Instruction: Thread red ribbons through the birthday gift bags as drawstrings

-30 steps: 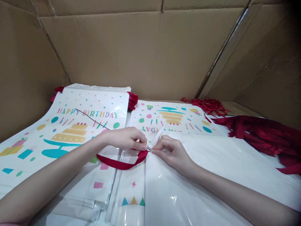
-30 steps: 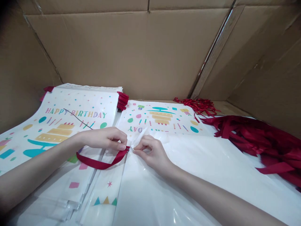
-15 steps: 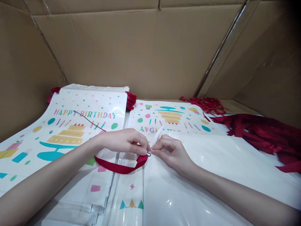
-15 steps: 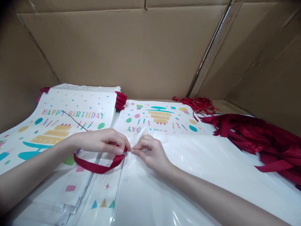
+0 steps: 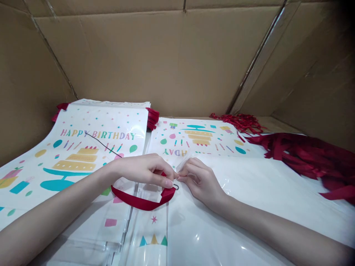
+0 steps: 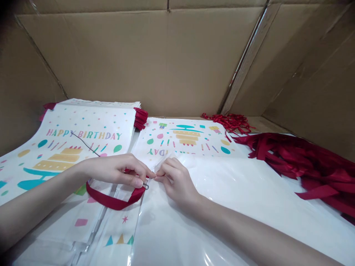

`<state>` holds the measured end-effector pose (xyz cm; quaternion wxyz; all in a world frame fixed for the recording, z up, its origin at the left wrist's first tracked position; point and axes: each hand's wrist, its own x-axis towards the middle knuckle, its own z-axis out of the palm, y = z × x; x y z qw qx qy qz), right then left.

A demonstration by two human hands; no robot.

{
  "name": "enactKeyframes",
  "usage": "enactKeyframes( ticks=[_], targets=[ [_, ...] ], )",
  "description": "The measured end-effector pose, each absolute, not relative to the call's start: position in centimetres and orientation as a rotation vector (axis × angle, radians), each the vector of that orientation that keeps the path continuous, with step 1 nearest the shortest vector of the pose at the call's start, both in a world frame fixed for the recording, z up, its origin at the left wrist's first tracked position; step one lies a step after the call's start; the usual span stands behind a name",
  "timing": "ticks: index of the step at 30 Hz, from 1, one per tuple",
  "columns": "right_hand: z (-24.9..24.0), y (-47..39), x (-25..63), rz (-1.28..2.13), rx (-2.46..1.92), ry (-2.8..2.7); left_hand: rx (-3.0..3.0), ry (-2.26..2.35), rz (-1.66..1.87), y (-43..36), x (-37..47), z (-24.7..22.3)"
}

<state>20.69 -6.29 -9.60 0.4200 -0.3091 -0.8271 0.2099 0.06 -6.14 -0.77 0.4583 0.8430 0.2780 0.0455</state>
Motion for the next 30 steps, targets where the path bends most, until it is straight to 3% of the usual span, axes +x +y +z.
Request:
enactKeyframes(
  ticks=[30],
  targets=[
    [-9.90, -5.98, 20.74, 0.635, -0.711, -2.049, 2.245, 0.774, 0.131, -6.26, 0.62, -0.77]
  ],
)
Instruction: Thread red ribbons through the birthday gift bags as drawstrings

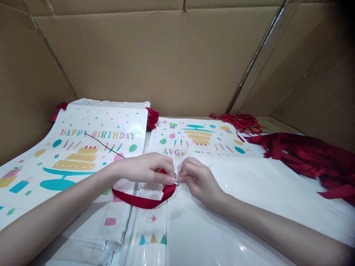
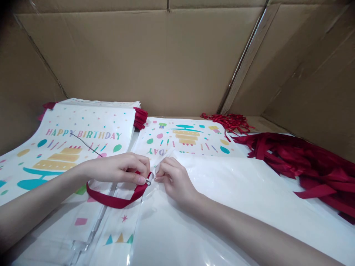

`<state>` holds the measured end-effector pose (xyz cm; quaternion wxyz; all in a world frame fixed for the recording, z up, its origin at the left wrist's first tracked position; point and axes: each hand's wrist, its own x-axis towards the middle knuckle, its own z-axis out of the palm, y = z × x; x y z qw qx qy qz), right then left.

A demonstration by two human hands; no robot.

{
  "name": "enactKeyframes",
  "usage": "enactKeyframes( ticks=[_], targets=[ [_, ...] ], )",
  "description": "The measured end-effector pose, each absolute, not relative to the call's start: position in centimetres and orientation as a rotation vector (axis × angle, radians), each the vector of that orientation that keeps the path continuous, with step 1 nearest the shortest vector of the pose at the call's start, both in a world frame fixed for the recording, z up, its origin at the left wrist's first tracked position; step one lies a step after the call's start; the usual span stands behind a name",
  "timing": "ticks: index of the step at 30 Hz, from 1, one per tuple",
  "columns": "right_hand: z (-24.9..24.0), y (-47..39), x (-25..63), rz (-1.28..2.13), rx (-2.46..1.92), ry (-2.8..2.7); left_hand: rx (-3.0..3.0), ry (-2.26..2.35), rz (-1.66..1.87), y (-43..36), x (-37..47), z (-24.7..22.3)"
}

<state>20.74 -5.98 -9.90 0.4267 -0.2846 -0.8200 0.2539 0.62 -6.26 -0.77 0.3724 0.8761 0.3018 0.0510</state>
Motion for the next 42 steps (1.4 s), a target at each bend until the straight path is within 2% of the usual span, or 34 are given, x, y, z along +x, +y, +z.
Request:
enactKeyframes(
  ticks=[11, 29, 42],
  targets=[
    [-9.9, -6.0, 20.7, 0.552, -0.708, -2.109, 2.387, 1.099, 0.070, -6.4, 1.3, -2.6],
    [-9.7, -6.1, 20.5, 0.464, -0.765, -2.150, 2.354, 1.222, 0.064, -6.5, 1.5, -3.5],
    [-9.9, -6.2, 20.6, 0.519, -0.881, -2.184, 2.372, 1.356, 0.155, -6.5, 1.5, -4.4]
  ],
)
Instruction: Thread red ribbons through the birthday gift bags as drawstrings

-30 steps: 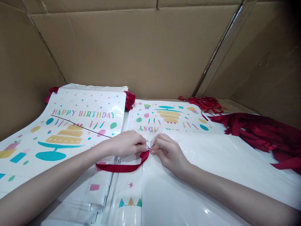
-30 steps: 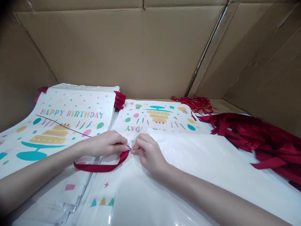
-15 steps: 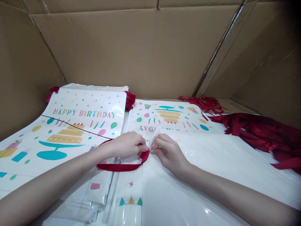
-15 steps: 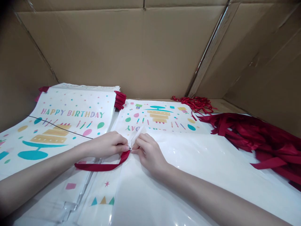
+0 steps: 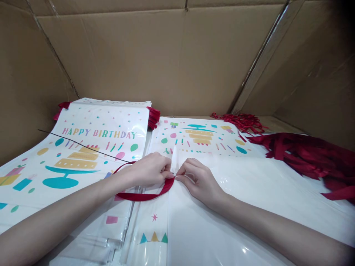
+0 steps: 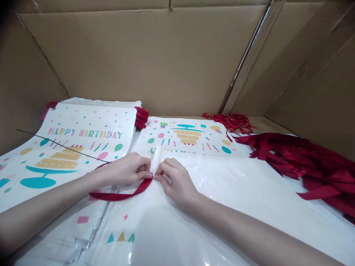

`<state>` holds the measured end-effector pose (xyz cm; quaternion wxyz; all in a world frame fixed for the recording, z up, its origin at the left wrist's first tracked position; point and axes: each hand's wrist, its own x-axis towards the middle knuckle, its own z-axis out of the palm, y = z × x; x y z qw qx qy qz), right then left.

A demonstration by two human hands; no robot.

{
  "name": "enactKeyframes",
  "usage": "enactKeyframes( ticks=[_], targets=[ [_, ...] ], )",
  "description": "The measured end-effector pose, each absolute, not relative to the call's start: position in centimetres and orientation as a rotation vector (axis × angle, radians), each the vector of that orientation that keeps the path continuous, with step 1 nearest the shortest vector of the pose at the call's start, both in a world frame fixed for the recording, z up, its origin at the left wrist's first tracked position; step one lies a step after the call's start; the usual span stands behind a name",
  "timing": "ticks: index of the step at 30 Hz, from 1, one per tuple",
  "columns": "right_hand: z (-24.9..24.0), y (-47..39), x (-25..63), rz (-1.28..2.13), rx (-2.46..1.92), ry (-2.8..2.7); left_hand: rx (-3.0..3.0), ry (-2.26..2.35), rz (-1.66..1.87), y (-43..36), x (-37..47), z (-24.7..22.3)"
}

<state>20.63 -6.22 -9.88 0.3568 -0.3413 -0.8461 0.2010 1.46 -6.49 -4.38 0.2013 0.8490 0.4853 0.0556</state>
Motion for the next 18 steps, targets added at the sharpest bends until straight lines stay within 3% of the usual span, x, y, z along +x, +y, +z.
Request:
enactKeyframes(
  ticks=[18],
  targets=[
    [-8.8, -7.4, 20.5, 0.256, -0.806, -2.434, 2.575, 1.399, 0.156, -6.0, 1.5, -4.9]
  ],
)
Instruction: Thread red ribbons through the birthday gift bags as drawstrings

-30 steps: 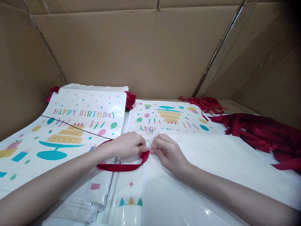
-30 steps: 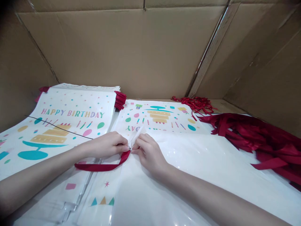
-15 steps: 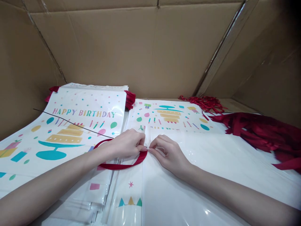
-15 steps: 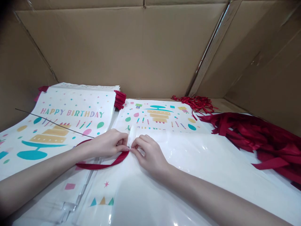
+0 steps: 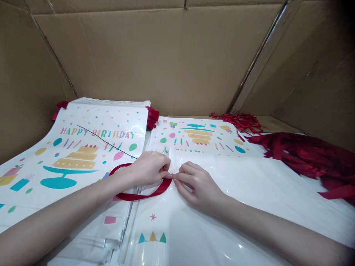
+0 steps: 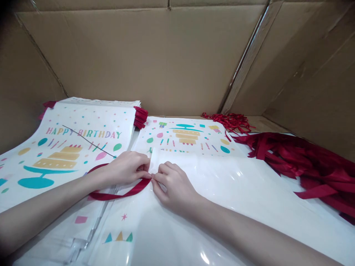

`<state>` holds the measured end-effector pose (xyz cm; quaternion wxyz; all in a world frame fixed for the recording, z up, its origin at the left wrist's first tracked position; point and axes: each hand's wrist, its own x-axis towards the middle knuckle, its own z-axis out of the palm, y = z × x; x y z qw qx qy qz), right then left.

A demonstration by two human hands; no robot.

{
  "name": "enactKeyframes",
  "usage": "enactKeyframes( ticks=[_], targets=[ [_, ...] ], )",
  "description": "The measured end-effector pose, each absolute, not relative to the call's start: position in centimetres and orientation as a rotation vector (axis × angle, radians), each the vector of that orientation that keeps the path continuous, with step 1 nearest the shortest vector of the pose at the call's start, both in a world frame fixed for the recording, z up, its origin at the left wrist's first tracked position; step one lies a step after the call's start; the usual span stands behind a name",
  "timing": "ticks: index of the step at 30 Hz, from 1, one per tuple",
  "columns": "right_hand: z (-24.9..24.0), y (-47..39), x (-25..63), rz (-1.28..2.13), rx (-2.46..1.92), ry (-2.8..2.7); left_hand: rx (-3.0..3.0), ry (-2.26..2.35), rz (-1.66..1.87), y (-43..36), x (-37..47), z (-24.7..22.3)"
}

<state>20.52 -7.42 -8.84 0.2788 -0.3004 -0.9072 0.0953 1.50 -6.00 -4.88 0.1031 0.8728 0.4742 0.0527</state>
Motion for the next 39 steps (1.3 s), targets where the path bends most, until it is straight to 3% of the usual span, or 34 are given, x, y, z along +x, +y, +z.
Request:
enactKeyframes(
  ticks=[9, 16, 22, 39],
  targets=[
    [-8.9, -7.4, 20.5, 0.172, -0.791, -2.488, 2.645, 1.332, 0.114, -5.9, 1.3, -4.7],
    [-9.0, -7.5, 20.5, 0.180, -0.807, -2.479, 2.601, 1.462, -0.178, -5.1, -0.5, -1.4],
    [-8.9, -7.6, 20.6, 0.239, -0.802, -2.448, 2.487, 1.452, -0.367, -4.4, -1.8, -1.5],
    [-8.8, -7.8, 20.7, 0.301, -0.685, -2.438, 2.552, 1.350, -0.241, -4.3, -1.3, -2.5]
  ],
)
